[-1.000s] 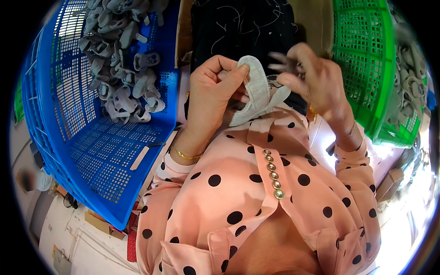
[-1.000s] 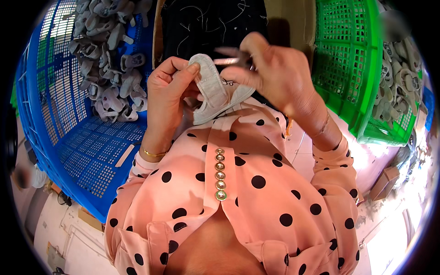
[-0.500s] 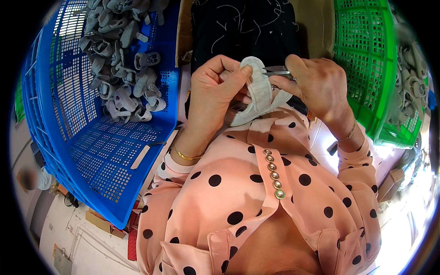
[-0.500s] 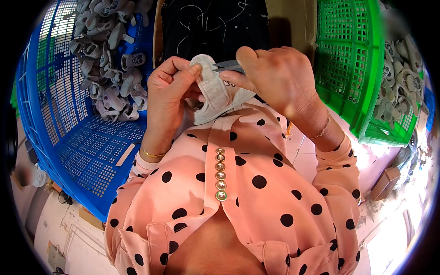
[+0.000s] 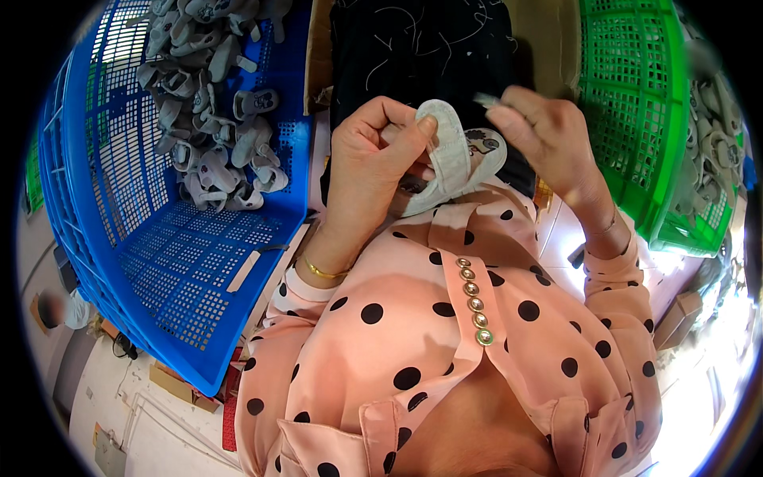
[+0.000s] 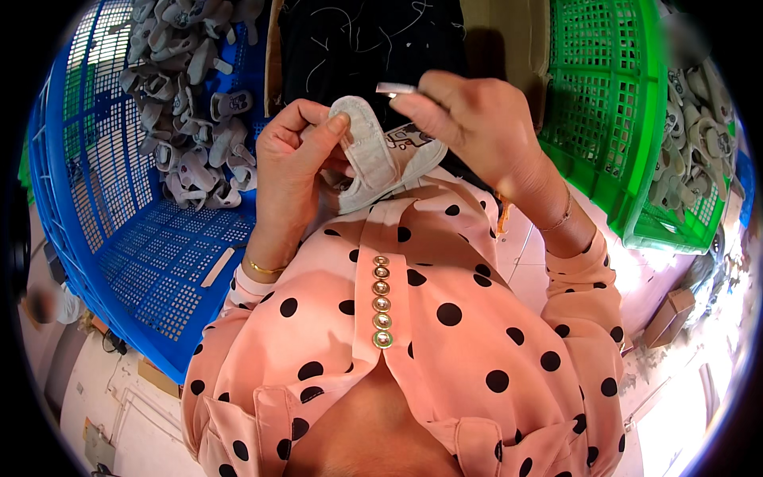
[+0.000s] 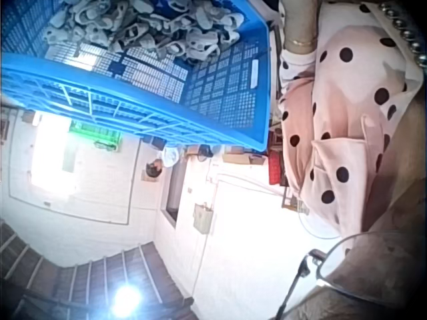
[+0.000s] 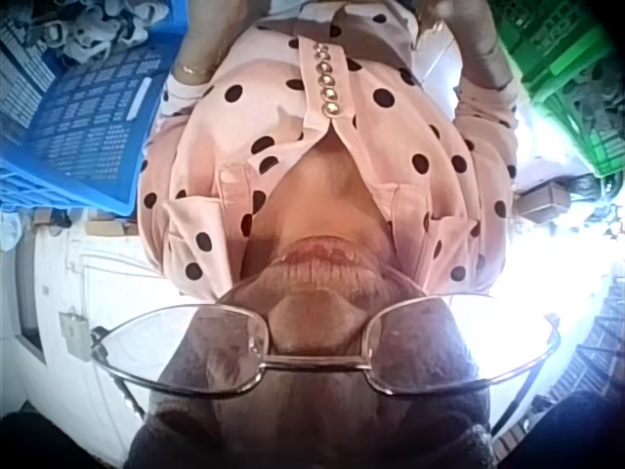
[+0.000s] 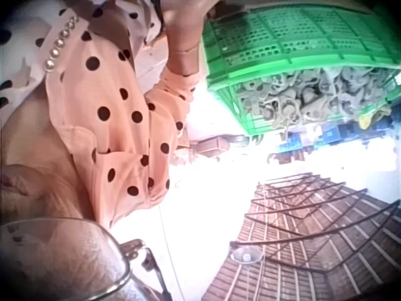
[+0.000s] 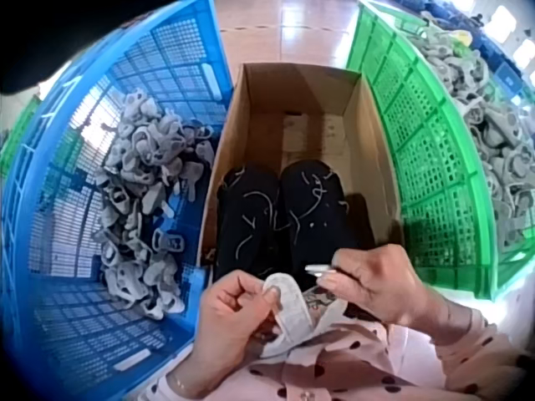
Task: The person sits on the floor and uses scissors to trim loose threads and excess fabric from the edges of small white socks. They handle the socks one at a time, picking them from a blue basket, cutting the threads, and placing the finished items into a green basket.
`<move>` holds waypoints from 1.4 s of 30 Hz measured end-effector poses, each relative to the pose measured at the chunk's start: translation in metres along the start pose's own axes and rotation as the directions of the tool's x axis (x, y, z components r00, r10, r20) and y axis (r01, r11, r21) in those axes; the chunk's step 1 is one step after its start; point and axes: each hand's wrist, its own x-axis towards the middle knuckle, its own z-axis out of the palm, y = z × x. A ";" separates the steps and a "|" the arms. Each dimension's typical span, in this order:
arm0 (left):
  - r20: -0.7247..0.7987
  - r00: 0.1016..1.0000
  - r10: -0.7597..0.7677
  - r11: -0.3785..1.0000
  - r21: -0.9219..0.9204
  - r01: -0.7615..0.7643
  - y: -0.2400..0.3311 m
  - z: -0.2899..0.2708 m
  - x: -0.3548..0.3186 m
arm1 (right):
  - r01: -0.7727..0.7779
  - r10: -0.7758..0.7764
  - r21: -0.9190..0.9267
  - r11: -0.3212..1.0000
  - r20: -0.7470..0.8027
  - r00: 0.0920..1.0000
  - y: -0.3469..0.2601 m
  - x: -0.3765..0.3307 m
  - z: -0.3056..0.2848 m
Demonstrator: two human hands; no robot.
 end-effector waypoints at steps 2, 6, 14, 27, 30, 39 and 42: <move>0.001 0.999 -0.032 0.999 0.016 0.032 0.001 0.000 0.002 | -0.050 0.055 0.142 0.989 -0.026 0.998 -0.001 0.000 0.001; 0.025 0.999 -0.041 0.997 0.064 0.039 0.001 0.003 0.002 | -0.026 0.020 0.118 0.993 0.051 0.999 -0.016 -0.004 0.004; 0.023 0.999 -0.024 0.993 0.119 0.021 -0.001 -0.001 0.005 | -0.147 0.164 0.129 0.981 -0.137 0.977 0.000 0.011 -0.001; 0.141 0.976 -0.168 0.986 0.016 0.168 -0.002 -0.008 0.021 | -0.440 0.201 0.579 0.687 0.429 0.880 -0.011 0.003 0.015; 0.115 0.993 -0.029 0.985 0.172 0.008 -0.006 -0.009 0.014 | -0.489 0.259 0.661 0.570 0.421 0.869 -0.012 0.001 0.021; 0.119 0.992 -0.050 0.948 0.319 0.010 -0.006 -0.011 0.005 | -0.301 0.186 0.547 0.781 0.257 0.948 -0.013 0.001 0.032; 0.133 0.986 -0.098 0.978 0.194 0.071 -0.007 -0.022 0.009 | -0.360 0.238 0.668 0.652 0.270 0.933 -0.015 0.000 0.036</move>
